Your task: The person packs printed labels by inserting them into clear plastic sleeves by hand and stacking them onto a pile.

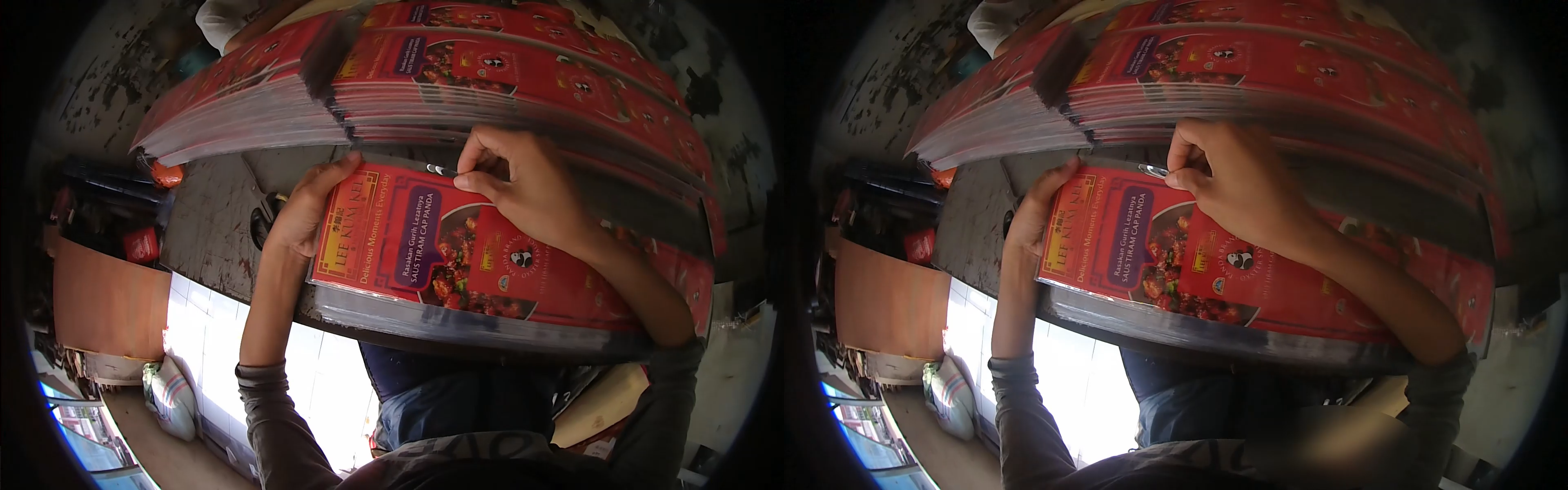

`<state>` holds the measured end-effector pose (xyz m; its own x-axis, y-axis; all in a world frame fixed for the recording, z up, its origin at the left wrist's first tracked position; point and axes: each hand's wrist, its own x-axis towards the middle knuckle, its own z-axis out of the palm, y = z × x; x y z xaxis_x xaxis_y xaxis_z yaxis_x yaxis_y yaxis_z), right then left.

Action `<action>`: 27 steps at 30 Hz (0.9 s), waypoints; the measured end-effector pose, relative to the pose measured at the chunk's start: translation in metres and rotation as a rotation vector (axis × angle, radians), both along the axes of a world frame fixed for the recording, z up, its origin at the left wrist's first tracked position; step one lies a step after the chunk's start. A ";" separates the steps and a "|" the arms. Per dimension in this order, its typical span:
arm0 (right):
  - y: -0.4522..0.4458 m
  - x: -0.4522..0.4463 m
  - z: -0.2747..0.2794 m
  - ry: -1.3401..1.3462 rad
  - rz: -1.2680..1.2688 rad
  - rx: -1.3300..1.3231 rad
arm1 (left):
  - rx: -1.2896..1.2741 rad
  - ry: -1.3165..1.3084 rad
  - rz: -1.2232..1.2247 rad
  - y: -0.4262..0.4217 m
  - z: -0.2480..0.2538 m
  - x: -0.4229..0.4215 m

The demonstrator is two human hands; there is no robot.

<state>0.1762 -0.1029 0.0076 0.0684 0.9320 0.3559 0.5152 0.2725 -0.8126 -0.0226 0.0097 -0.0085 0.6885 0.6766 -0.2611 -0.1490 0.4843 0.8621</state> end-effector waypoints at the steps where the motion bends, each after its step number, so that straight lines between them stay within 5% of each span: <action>1: 0.000 0.000 0.000 -0.003 -0.006 0.001 | 0.001 -0.003 -0.006 0.000 0.000 0.001; 13: -0.002 0.026 0.014 -0.053 0.196 -0.122 | 0.116 0.074 -0.054 0.002 0.000 0.006; 18: -0.036 0.067 0.027 -0.103 0.186 -0.414 | 0.170 0.034 -0.122 -0.002 0.002 0.006; 27: -0.151 0.149 0.042 0.103 -0.101 -0.626 | 0.117 -0.013 -0.065 0.004 -0.012 0.000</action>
<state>0.3248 -0.2537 0.0496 0.1716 0.9485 -0.2663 0.4244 -0.3151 -0.8489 -0.0223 0.0141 -0.0204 0.7346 0.6559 -0.1739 -0.1318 0.3894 0.9116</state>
